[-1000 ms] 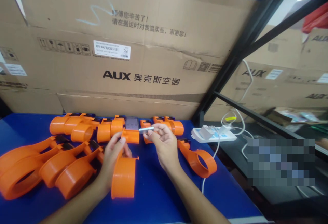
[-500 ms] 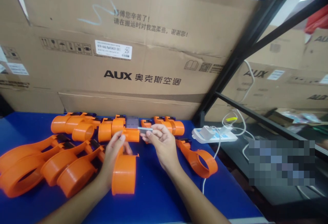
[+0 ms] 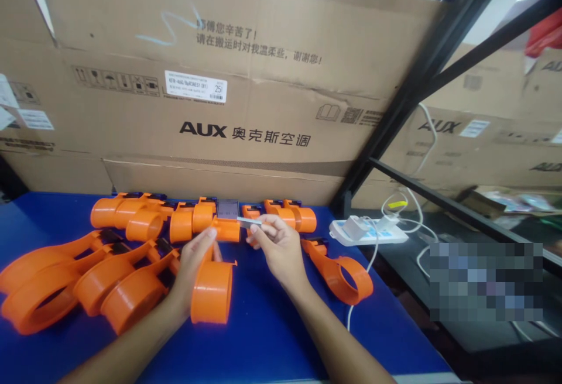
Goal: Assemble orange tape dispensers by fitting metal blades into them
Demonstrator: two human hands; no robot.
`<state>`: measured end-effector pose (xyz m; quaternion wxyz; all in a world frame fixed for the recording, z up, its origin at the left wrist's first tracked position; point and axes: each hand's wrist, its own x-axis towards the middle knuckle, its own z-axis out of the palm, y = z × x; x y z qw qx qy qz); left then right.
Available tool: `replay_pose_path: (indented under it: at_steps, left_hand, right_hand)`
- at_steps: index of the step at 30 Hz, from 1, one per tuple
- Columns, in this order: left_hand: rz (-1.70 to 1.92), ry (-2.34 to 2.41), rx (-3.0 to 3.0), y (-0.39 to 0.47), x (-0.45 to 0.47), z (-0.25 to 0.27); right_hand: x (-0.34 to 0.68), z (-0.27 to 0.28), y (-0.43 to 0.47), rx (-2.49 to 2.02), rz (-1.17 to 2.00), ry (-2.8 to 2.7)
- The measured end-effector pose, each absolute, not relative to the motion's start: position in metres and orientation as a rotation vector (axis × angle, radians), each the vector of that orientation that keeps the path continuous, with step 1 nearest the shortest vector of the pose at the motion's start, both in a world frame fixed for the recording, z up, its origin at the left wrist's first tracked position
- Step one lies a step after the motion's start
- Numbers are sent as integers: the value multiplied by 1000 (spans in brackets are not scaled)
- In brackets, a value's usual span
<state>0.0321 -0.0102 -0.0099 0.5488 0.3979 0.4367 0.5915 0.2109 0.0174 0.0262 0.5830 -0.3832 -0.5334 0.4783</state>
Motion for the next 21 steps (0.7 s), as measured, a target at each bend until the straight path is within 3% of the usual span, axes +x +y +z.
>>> replay_pose_path:
  at_steps: [7, 14, 21]
  left_hand:
    - [1408, 1031, 971, -16, 35, -7]
    - [1468, 1083, 927, -17, 38, -3]
    - [1420, 1090, 950, -15, 36, -3]
  right_hand:
    - [207, 27, 11, -928, 1031, -1322]
    - [212, 27, 11, -992, 739, -1386]
    - [212, 26, 10, -889, 765, -1472]
